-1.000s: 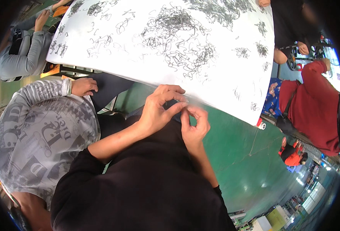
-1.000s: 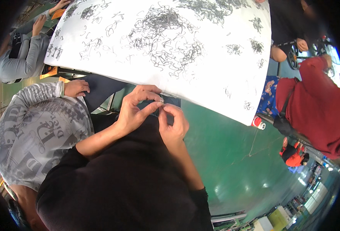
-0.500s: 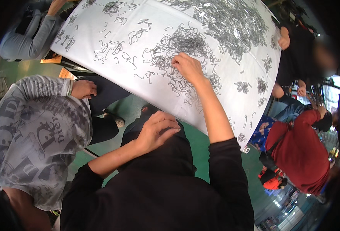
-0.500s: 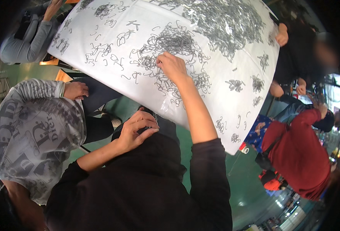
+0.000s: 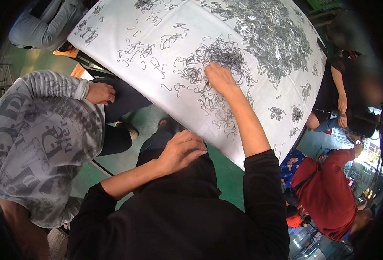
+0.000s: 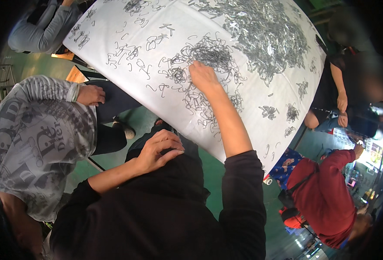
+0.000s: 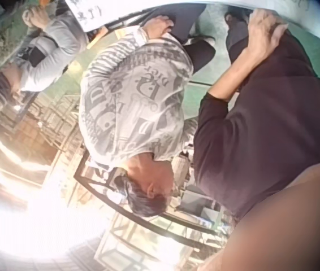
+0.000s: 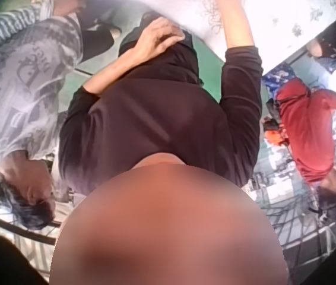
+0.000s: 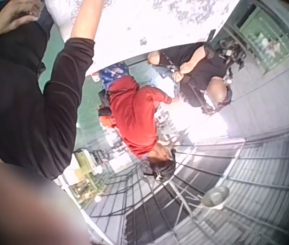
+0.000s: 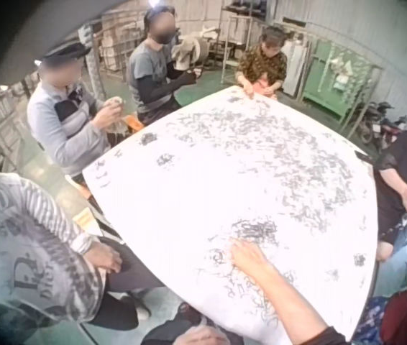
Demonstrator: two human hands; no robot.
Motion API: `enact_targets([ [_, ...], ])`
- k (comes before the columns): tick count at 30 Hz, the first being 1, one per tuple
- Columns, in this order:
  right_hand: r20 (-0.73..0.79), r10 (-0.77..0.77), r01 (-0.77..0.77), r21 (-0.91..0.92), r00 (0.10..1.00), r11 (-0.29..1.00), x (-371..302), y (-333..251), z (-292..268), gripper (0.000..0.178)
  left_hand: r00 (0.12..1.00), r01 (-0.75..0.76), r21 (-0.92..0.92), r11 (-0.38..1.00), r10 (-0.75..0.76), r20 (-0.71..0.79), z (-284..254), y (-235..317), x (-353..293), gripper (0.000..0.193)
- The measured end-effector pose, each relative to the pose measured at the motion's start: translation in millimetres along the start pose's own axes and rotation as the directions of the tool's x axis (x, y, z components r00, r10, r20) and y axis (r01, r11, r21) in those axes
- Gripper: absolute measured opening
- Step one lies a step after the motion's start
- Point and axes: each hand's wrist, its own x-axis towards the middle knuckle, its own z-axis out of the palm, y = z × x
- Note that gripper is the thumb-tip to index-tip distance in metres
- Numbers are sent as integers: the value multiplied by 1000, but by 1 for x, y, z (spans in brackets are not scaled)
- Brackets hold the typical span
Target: The person picks up small metal paperclips from a white board and links them together by hand to form a chain. The person occasionally reaches up to hang the assembled chain on a nearby metal frame.
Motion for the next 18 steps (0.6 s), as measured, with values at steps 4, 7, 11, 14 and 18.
enact_targets([
  [4, -89, 261, -228, 275, 961, 934, -26, -1, -10, 7, 1000, -20, -11, 1000, 20, 20, -3, 1, -3, 14],
  [7, -198, 431, -304, 461, 880, 834, -53, -2, -8, 7, 999, -32, -19, 999, 33, 30, -4, -2, -2, 13],
  [11, -193, 657, -346, 723, 729, 597, -89, -1, 10, 11, 997, -55, -22, 998, 56, 46, -5, -4, -8, 13],
  [14, -282, 711, -245, 804, 645, 541, -113, 1, 23, 9, 995, -76, -33, 997, 78, 65, -6, -5, -9, 13],
  [18, -171, 798, -174, 929, 578, 326, -135, 1, 28, 8, 993, -83, -64, 995, 88, 78, -5, -7, -10, 15],
])
